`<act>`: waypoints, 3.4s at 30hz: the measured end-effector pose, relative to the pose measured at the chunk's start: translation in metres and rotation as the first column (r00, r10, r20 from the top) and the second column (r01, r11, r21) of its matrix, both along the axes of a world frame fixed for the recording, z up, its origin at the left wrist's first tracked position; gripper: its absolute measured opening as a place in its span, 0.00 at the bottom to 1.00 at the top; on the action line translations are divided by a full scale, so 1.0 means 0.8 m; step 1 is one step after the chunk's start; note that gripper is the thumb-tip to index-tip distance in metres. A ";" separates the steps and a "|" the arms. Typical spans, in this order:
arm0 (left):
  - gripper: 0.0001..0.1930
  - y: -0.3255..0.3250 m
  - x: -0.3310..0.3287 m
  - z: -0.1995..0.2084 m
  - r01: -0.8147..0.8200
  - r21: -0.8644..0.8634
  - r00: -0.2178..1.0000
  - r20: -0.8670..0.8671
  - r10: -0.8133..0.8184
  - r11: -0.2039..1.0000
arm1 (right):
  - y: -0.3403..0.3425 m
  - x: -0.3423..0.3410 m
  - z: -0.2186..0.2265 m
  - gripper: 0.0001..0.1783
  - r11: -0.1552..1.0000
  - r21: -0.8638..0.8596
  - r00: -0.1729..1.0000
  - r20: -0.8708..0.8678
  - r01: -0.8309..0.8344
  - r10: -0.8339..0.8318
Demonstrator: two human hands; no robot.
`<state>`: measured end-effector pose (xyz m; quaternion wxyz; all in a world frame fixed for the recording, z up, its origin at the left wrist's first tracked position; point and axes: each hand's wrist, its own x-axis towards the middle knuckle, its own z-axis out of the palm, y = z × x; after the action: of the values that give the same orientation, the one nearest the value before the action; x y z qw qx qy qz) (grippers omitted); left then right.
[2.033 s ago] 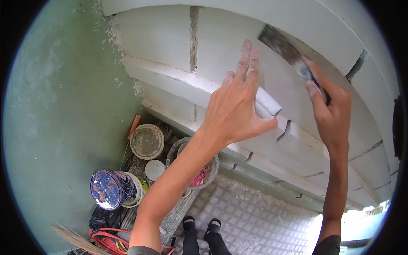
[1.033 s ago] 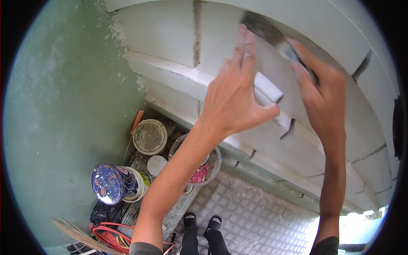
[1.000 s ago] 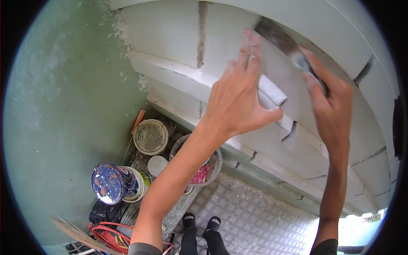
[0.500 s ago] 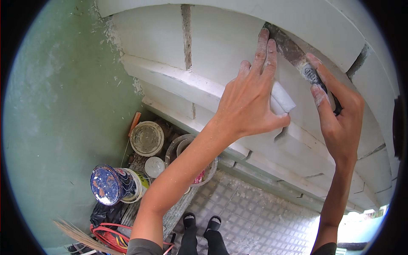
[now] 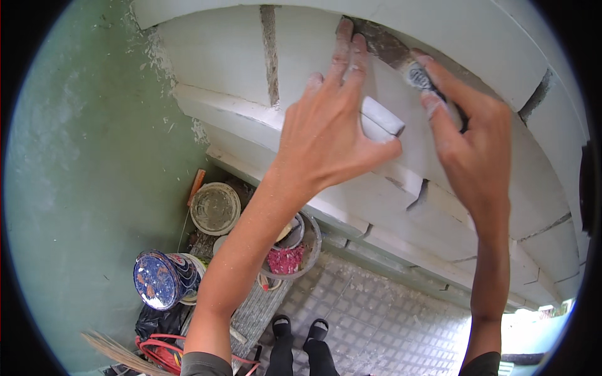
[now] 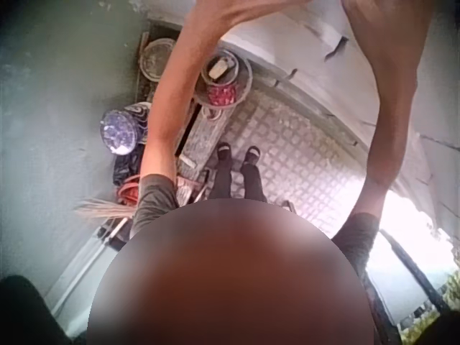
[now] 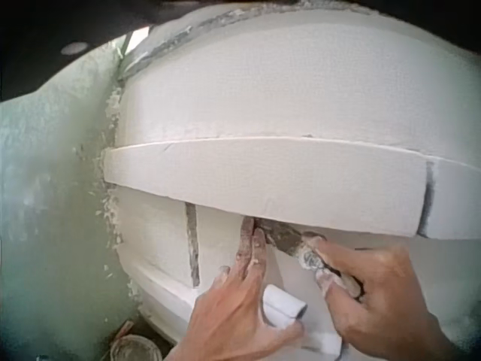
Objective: Using a putty knife and sandpaper to scrape and smooth a concrete wall surface.
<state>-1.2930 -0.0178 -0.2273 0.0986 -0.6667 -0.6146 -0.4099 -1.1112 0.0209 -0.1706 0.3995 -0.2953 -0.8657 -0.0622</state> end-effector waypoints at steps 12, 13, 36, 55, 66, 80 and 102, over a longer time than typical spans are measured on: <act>0.59 -0.007 0.042 -0.014 0.089 0.155 0.993 0.061 -0.099 0.984 | -0.029 0.035 0.000 0.24 0.995 -0.058 0.990 -0.116 -0.085 0.078; 0.59 -0.007 0.040 -0.013 0.088 0.158 0.993 0.063 -0.099 0.983 | -0.034 0.034 0.002 0.23 0.994 -0.109 0.997 -0.082 -0.026 0.017; 0.60 -0.009 0.028 -0.013 0.011 0.132 0.997 0.068 -0.020 0.991 | -0.029 0.012 0.002 0.24 0.993 -0.120 1.000 0.027 -0.008 0.012; 0.58 -0.005 0.065 -0.014 0.062 0.207 0.984 0.148 -0.094 0.976 | -0.034 0.022 0.017 0.24 0.980 -0.120 0.984 0.105 0.156 -0.144; 0.56 -0.006 0.062 -0.014 0.037 0.142 0.987 0.152 -0.059 0.989 | -0.031 0.034 -0.005 0.24 0.989 -0.101 0.994 0.011 0.108 -0.107; 0.55 -0.010 0.094 -0.012 0.072 0.151 0.986 0.139 -0.094 0.986 | -0.008 0.070 -0.009 0.23 0.992 0.100 0.990 -0.112 -0.074 0.085; 0.56 -0.005 0.085 -0.009 0.066 0.159 0.959 0.264 -0.106 0.985 | -0.021 0.046 0.008 0.26 0.991 -0.102 0.996 0.034 0.089 -0.086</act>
<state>-1.2251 -0.0215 -0.2346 0.0448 -0.6212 -0.5605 -0.5459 -1.0746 0.0040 -0.1643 0.3677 -0.3524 -0.8597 -0.0391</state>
